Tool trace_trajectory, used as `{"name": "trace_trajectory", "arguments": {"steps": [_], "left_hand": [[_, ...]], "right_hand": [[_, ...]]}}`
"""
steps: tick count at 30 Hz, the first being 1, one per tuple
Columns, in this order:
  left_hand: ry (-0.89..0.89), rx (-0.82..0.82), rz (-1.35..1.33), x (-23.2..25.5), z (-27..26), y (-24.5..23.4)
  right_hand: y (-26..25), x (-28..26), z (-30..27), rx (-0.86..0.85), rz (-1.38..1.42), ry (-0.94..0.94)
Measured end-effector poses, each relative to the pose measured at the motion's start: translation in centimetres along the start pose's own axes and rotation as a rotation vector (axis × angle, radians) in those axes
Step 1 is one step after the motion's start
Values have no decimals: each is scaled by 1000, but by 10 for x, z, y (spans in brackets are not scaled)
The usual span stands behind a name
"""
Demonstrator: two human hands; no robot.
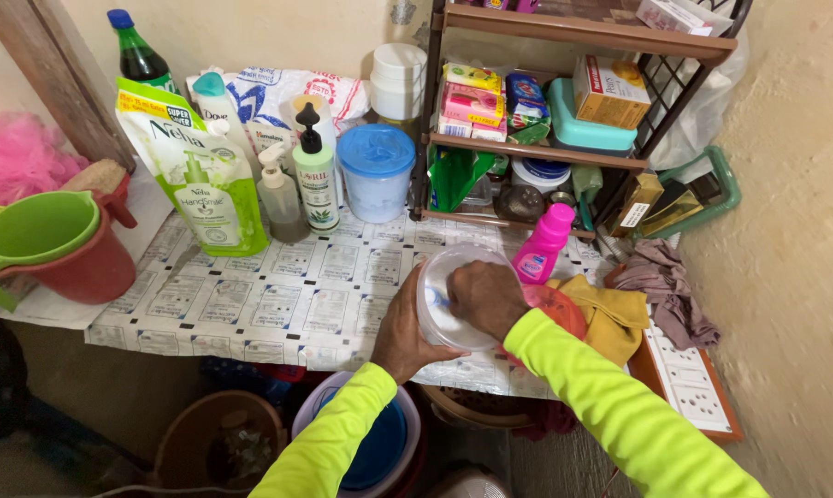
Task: The person organizes a cluttered countertop by moving a pink toothbrush holder and a clear plastic container onto a three-tiered metal rack. They then wipe the countertop and the rack with a yellow cloth, placing a pink bottle on the top shelf and continuing to wipe the rack's surfaces.
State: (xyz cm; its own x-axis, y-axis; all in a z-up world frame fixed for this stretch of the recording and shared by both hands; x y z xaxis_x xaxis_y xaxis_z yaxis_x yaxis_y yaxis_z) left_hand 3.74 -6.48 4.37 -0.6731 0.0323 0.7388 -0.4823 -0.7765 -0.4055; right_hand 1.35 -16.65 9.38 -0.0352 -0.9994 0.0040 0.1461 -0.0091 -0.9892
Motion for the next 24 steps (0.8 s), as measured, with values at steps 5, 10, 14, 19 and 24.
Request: {"name": "trace_trajectory", "arguments": {"steps": [5, 10, 14, 19, 24], "left_hand": [[-45, -5, -11, 1, 0, -2], [-28, -8, 36, 11, 2, 0], [-26, -23, 70, 20, 3, 2], [43, 11, 101, 36, 4, 2], [8, -35, 8, 44, 7, 3]], "right_hand": [[-67, -23, -29, 315, 44, -345], [-70, -16, -40, 168, -169, -337], [-90, -24, -64, 303, -179, -493], [-105, -21, -94, 507, -224, -603], [-86, -10, -95, 397, -253, -577]]}}
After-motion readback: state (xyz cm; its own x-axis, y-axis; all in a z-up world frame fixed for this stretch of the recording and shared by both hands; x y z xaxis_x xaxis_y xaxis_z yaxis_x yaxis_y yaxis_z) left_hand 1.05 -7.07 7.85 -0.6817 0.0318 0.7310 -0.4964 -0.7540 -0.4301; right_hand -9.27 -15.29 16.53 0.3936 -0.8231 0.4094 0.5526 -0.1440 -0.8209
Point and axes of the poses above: each hand's wrist, its own z-axis towards the middle knuckle, its own y-axis out of the palm, x = y × z, the point moved 10 cm from there along z, towards the middle knuckle, and after that the axes turned 4 degrees about -y, right-handed, at the moved point
